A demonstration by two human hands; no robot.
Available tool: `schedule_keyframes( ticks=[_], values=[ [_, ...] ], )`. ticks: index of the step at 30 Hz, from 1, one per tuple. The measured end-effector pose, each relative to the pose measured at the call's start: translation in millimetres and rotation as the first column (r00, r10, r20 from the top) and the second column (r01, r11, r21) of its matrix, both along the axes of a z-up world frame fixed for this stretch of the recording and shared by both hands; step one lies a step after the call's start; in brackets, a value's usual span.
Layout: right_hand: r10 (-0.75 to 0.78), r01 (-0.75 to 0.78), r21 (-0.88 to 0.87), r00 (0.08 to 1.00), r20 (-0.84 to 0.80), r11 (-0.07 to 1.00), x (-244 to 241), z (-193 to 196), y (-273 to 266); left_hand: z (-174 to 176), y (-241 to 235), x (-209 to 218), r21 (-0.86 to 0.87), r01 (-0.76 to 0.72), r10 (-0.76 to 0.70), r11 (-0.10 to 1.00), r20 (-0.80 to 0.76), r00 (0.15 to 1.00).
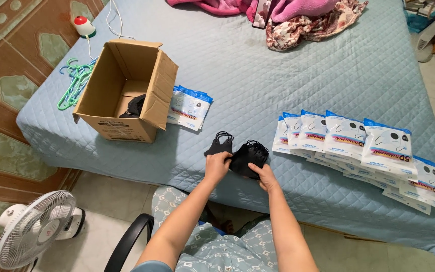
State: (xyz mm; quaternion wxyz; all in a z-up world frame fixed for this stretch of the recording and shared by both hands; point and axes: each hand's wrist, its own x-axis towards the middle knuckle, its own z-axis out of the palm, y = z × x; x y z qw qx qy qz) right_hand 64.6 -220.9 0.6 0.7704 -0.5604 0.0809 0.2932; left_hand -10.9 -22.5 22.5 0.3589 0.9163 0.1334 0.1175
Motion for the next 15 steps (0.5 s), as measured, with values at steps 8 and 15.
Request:
schedule_keyframes(
  ticks=[8, 15],
  values=[
    [-0.023, 0.023, 0.007, 1.000, 0.008, 1.000, 6, -10, -2, 18, 26, 5, -0.236, -0.088, 0.099, 0.968, 0.034, 0.995],
    [-0.127, 0.126, 0.019, 0.992, 0.028, 0.992, 0, -35, -19, -24, 80, 28, -0.753, -0.120, 0.338, 0.647, 0.141, 0.931]
  ],
)
